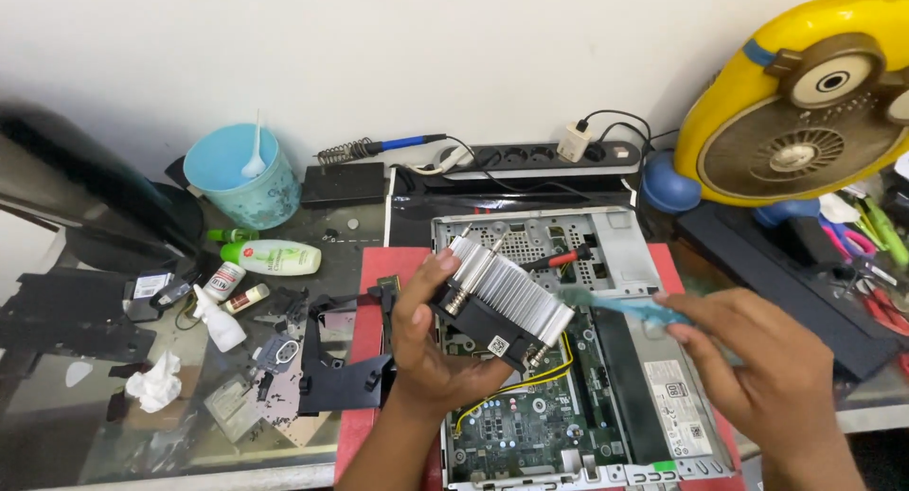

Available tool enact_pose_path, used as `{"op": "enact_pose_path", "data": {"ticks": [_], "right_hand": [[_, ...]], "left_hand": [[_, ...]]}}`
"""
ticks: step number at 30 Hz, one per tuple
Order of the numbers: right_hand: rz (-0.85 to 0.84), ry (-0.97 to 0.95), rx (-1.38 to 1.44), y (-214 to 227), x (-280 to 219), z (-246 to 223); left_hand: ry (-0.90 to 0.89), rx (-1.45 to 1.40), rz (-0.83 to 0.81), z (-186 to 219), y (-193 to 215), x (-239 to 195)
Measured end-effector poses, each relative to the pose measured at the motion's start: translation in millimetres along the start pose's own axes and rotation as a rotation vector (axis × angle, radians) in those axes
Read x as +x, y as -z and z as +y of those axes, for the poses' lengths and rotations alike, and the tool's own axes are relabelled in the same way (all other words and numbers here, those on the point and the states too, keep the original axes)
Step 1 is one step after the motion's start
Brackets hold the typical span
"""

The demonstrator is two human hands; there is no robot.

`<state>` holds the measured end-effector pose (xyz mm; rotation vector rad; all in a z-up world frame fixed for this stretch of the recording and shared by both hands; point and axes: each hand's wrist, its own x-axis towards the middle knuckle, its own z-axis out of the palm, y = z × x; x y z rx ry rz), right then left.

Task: The person cleans a CPU cooler fan and heatsink using a tissue and a toothbrush. They wipe the fan blades and brush the heatsink fins while holding the component over an open computer case.

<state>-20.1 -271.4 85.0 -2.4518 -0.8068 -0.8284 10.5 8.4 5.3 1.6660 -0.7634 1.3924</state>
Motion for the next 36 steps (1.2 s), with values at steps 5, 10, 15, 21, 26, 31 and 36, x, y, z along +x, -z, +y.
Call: {"op": "enact_pose_path", "data": {"ticks": [5, 10, 15, 21, 26, 31, 36], "right_hand": [[-0.040, -0.044, 0.060, -4.2, -20.9, -2.6], [-0.107, 0.059, 0.051, -7.0, -23.7, 6.3], [-0.118, 0.055, -0.018, 5.2, -24.2, -6.6], [-0.006, 0.057, -0.193, -6.0, -16.2, 0.9], [-0.040, 0.183, -0.094, -6.6, -12.4, -15.0], [0.031, 0.130, -0.206, -3.5, -9.2, -17.0], [-0.001, 0.251, -0.162, -6.7, -7.0, -19.9]], "left_hand": [[0.022, 0.030, 0.001, 1.8, -0.4, -0.7], [0.025, 0.065, -0.003, -0.3, -0.7, 0.0], [-0.013, 0.034, -0.018, -1.1, 1.5, 0.0], [-0.022, -0.001, 0.007, -3.8, 1.8, -2.7], [-0.035, 0.009, 0.006, -2.3, 3.3, -1.3], [-0.045, 0.033, 0.016, -3.4, 3.6, -4.3], [-0.104, 0.113, 0.013, -2.9, 4.2, -3.5]]}}
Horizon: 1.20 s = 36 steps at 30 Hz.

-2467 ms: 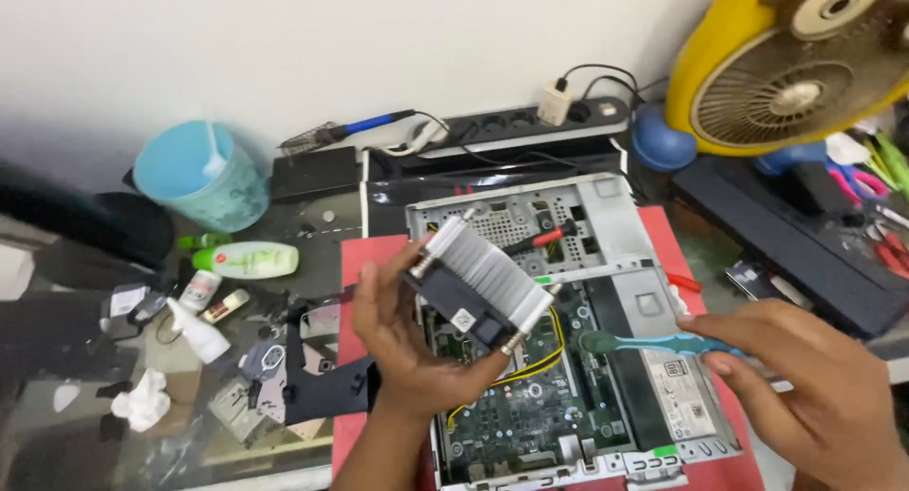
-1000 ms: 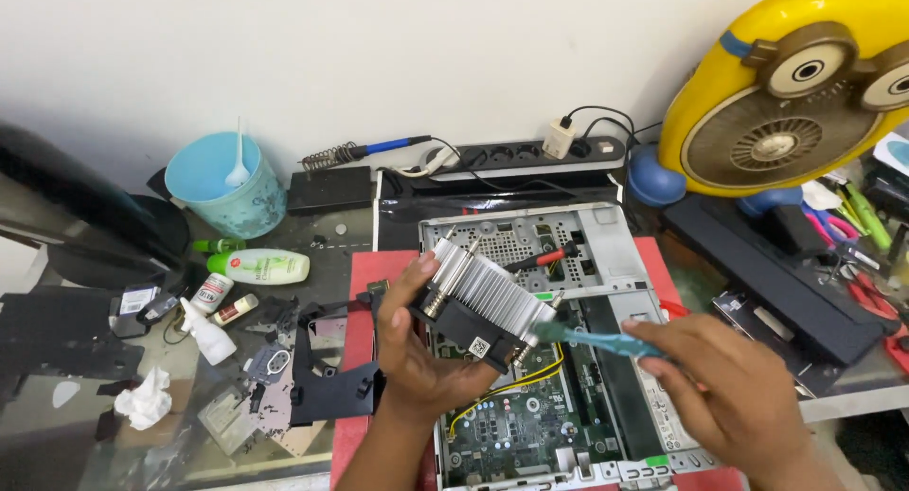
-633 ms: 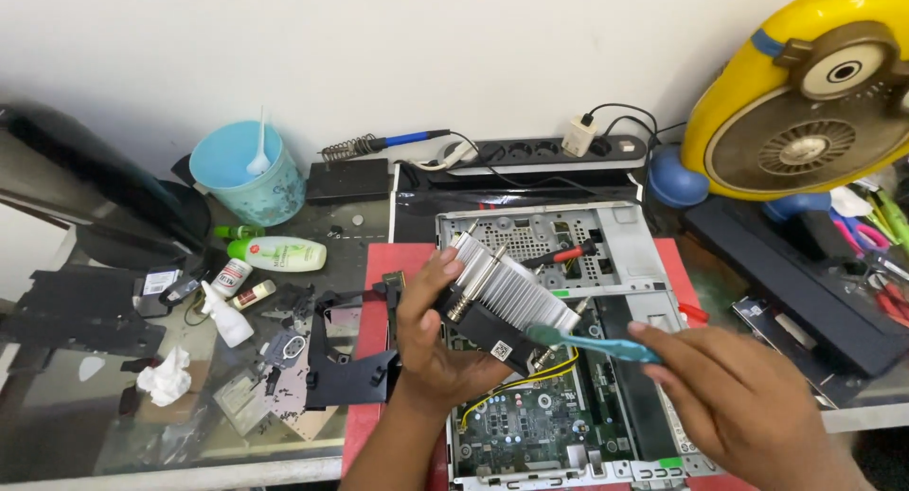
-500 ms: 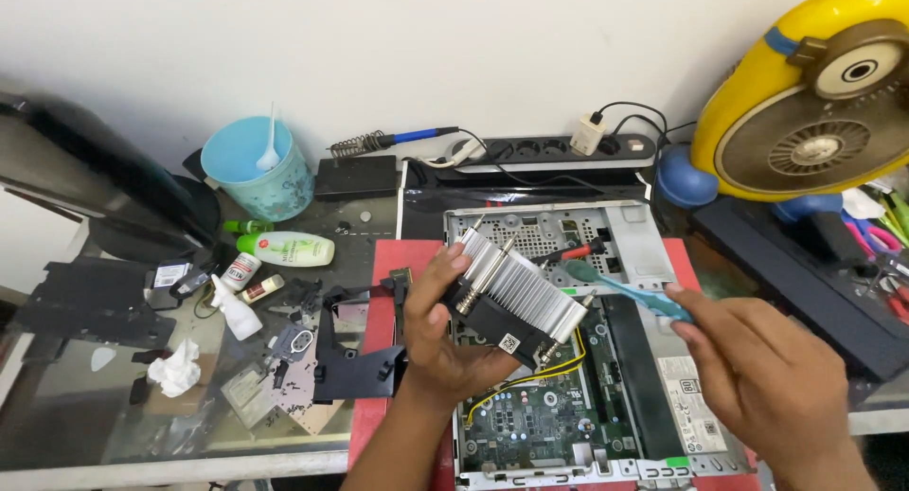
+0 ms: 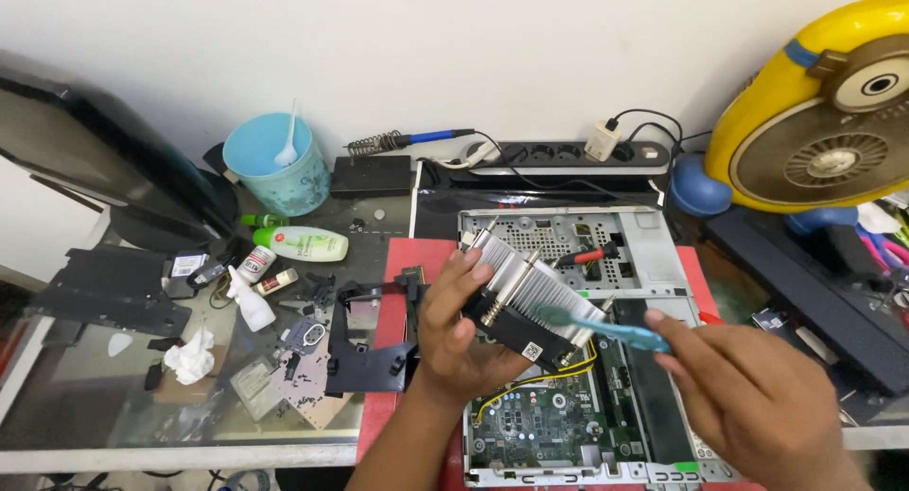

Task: The person cleans a CPU cooler fan and heatsink using a tissue and a toothbrush. They wipe the fan blades and brush the heatsink fins while holding the component over an open computer case.

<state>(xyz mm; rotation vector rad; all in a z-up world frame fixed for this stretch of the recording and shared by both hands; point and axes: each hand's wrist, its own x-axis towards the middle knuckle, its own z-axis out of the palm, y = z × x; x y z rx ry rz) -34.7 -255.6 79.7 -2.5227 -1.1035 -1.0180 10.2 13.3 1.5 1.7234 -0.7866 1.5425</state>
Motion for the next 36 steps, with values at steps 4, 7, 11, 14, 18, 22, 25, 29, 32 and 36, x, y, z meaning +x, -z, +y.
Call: {"op": "enact_pose_path", "data": {"ticks": [4, 7, 11, 14, 18, 22, 25, 29, 32, 36], "right_hand": [[-0.020, -0.122, -0.145, 6.5, -2.9, 1.6], [-0.049, -0.054, -0.021, 2.1, 0.8, 0.5], [0.022, -0.176, 0.090, -3.0, 6.1, 6.9], [-0.009, -0.208, 0.314, -10.7, 12.5, 2.2], [-0.091, -0.134, 0.303, -22.4, 22.6, -11.3], [0.096, -0.074, 0.380, -23.2, 48.8, -30.7], [0.074, -0.020, 0.484, -25.0, 52.2, -31.5], [0.057, -0.088, 0.529, -24.3, 54.4, -30.8], [0.026, -0.148, 0.589, -23.3, 51.7, -32.0], [0.064, -0.155, 0.584, -26.7, 48.0, -32.8]], "left_hand": [[-0.007, 0.020, -0.024, -2.1, 0.3, -2.7], [-0.023, 0.025, -0.023, -2.0, 2.5, -2.9], [-0.015, 0.025, -0.067, 0.3, 5.1, -3.2], [-0.035, 0.083, -0.080, 0.2, 3.8, 1.7], [-0.059, 0.159, -0.157, -4.0, 10.7, -8.6], [-0.074, 0.195, -0.131, 0.7, 9.7, -6.1], [-0.100, 0.193, -0.161, -4.6, 7.1, -9.3], [-0.160, 0.191, -0.105, -10.0, 4.6, -14.3], [-0.184, 0.148, -0.100, -6.7, 5.3, -15.6], [-0.228, 0.165, -0.133, -7.2, 4.8, -16.0]]}}
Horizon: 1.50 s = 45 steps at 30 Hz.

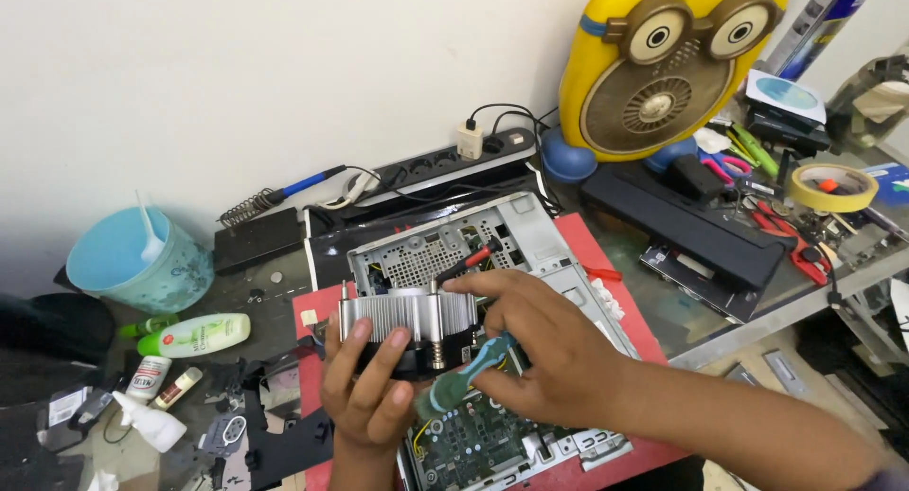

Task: The person cleans a CPU cooler fan and heatsink using a tissue and a toothbrush. They wipe the fan blades and brush the heatsink fins while holding the component over an open computer case.

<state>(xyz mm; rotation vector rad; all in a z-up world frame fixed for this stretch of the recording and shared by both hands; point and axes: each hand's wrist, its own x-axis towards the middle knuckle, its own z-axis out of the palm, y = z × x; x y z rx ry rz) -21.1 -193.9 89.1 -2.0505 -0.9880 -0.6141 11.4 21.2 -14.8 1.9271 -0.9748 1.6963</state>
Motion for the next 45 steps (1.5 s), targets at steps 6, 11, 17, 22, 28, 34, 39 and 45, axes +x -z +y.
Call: {"op": "enact_pose_path", "data": {"ticks": [6, 11, 17, 22, 28, 34, 39, 45], "right_hand": [[0.075, 0.074, 0.030, -1.0, 1.2, 1.4], [0.117, 0.115, 0.023, 3.1, 5.5, -3.0], [0.096, 0.195, -0.080, 9.5, 14.7, 7.1], [0.163, 0.344, -0.159, 6.0, 17.9, 22.2], [0.174, 0.425, -0.216, 3.3, 19.2, 42.3], [0.151, 0.540, -0.169, -11.8, 19.2, 41.2], [0.296, 0.458, -0.118, -29.4, 19.7, 39.1], [0.139, 0.329, -0.227, -9.0, 0.9, 61.9]], "left_hand": [[0.086, 0.018, 0.208, -4.6, -13.2, 1.7], [0.290, 0.105, 0.256, 4.9, -9.4, 25.8], [0.631, -0.232, 0.180, 11.1, 2.5, 38.0], [0.862, -0.720, 0.272, 3.9, 1.1, 36.3], [1.277, -1.240, 0.169, -10.9, -2.6, 9.9], [1.234, -1.815, 0.258, -0.5, -22.8, -26.6], [1.238, -1.776, 0.425, 0.8, -37.8, -27.9], [1.193, -1.587, 0.399, 3.3, -11.7, 13.0]]}}
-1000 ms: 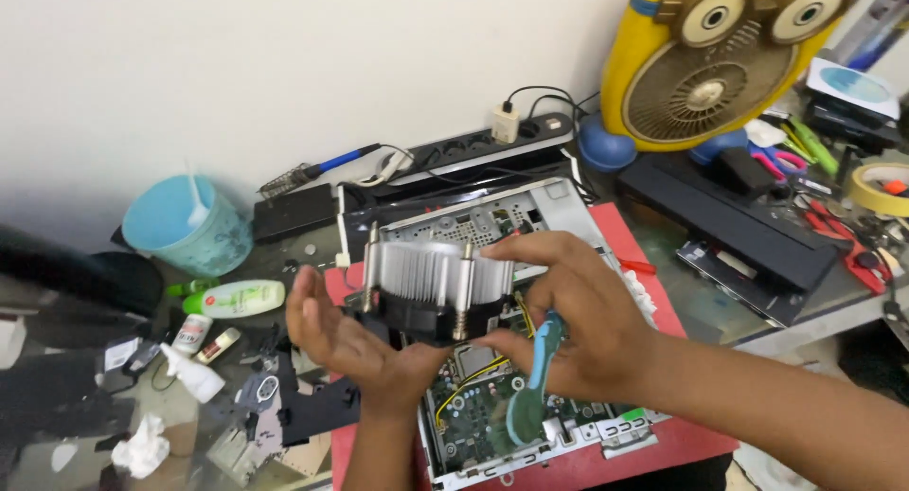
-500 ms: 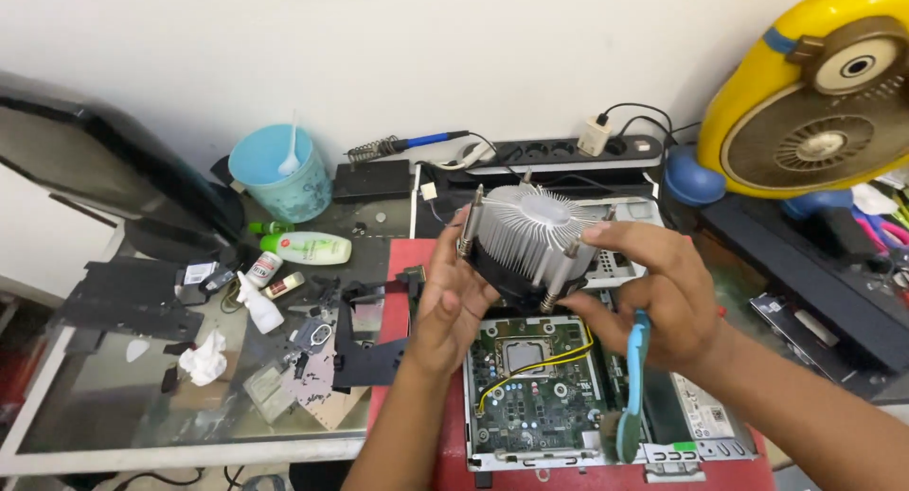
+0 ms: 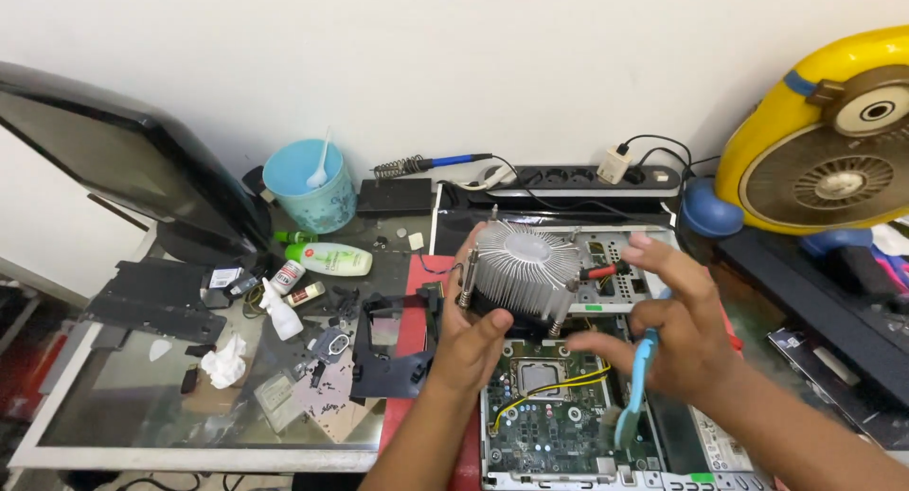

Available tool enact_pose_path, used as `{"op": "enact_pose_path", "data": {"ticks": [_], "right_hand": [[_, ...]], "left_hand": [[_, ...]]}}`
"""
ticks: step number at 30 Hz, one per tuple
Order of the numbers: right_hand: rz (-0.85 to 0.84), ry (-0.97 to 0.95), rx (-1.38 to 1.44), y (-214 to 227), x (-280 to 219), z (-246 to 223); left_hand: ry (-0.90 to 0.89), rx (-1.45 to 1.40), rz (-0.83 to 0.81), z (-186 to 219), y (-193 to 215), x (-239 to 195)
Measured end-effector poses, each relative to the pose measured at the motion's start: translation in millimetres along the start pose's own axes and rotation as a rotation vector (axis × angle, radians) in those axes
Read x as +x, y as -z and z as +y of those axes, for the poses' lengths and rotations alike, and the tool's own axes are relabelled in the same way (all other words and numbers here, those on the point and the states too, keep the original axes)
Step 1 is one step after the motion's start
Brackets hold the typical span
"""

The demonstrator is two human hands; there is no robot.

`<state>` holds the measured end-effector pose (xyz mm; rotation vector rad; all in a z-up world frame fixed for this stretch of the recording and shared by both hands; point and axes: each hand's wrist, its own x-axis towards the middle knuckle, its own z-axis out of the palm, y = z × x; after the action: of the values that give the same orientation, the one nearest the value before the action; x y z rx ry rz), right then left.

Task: The person cleans a CPU cooler fan and heatsink using a tissue and a toothbrush. They wipe the fan blades and brush the heatsink fins while holding the component over an open computer case.

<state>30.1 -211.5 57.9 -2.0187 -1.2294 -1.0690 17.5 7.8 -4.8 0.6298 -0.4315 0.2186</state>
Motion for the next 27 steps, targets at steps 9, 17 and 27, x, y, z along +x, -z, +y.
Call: {"op": "enact_pose_path", "data": {"ticks": [9, 17, 27], "right_hand": [[-0.035, -0.078, -0.213, 33.5, -17.3, 18.1], [-0.487, -0.237, -0.320, 30.0, -50.6, 28.3], [-0.403, 0.010, -0.193, 14.8, -14.6, 3.4]], "left_hand": [[-0.106, 0.135, 0.134, 8.4, -10.9, 2.5], [-0.112, 0.134, 0.146, 6.0, -8.4, 2.1], [-0.146, 0.162, 0.123, 7.7, -10.1, 1.9]]}}
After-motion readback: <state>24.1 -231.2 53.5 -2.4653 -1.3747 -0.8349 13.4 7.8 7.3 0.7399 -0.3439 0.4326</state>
